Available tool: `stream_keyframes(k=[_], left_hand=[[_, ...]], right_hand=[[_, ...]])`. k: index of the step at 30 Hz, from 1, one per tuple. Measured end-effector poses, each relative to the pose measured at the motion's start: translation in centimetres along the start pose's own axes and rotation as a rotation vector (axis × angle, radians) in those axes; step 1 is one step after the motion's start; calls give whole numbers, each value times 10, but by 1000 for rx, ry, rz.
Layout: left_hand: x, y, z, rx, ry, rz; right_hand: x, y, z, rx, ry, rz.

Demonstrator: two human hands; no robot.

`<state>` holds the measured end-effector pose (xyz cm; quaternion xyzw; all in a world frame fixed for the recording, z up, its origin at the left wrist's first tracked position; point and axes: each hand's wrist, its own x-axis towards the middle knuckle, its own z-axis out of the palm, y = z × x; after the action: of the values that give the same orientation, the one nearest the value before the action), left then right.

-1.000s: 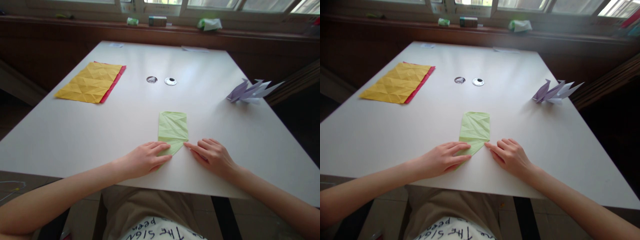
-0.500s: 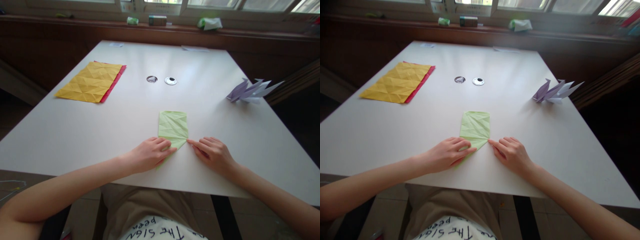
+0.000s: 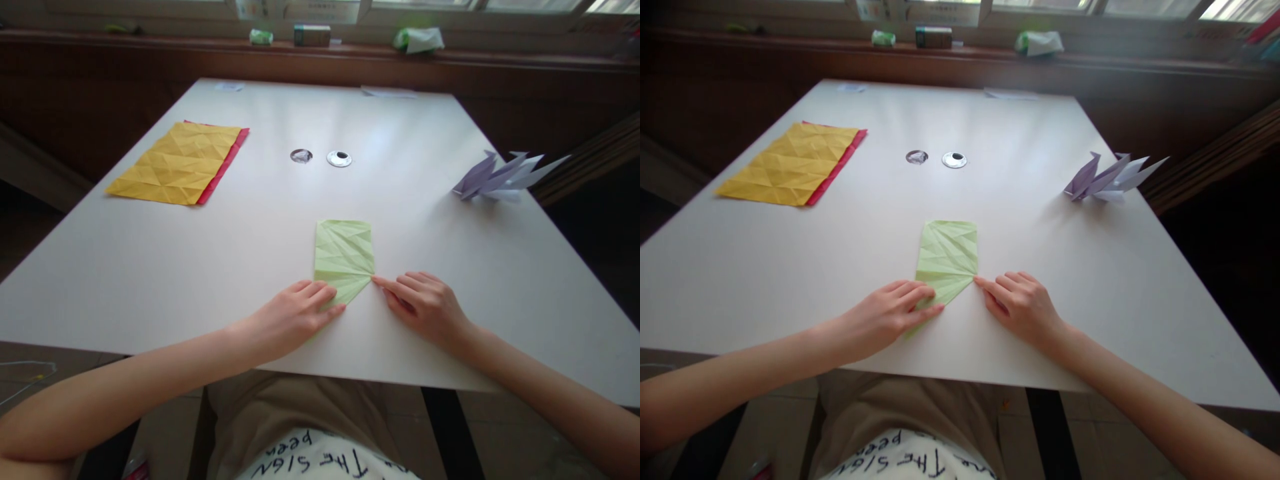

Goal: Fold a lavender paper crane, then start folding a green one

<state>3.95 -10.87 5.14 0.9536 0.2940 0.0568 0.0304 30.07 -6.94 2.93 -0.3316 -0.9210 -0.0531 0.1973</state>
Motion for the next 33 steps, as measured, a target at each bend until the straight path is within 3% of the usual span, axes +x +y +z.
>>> stream_keyframes(k=[6,24,30,33], left_hand=[[-13,8,-6,23,-18,6],[-56,20,-8,-208,-54,-86],[-46,26,-11,-195,165,-103],[-31,26,-9,-131,194,-141]], right_hand=[[1,-1,-1,-21,5,4],[0,-1,-2,-19,-11,2],[0,-6,-1,-63,-15,-19],[3,-16,-5,-143,-23,-28]])
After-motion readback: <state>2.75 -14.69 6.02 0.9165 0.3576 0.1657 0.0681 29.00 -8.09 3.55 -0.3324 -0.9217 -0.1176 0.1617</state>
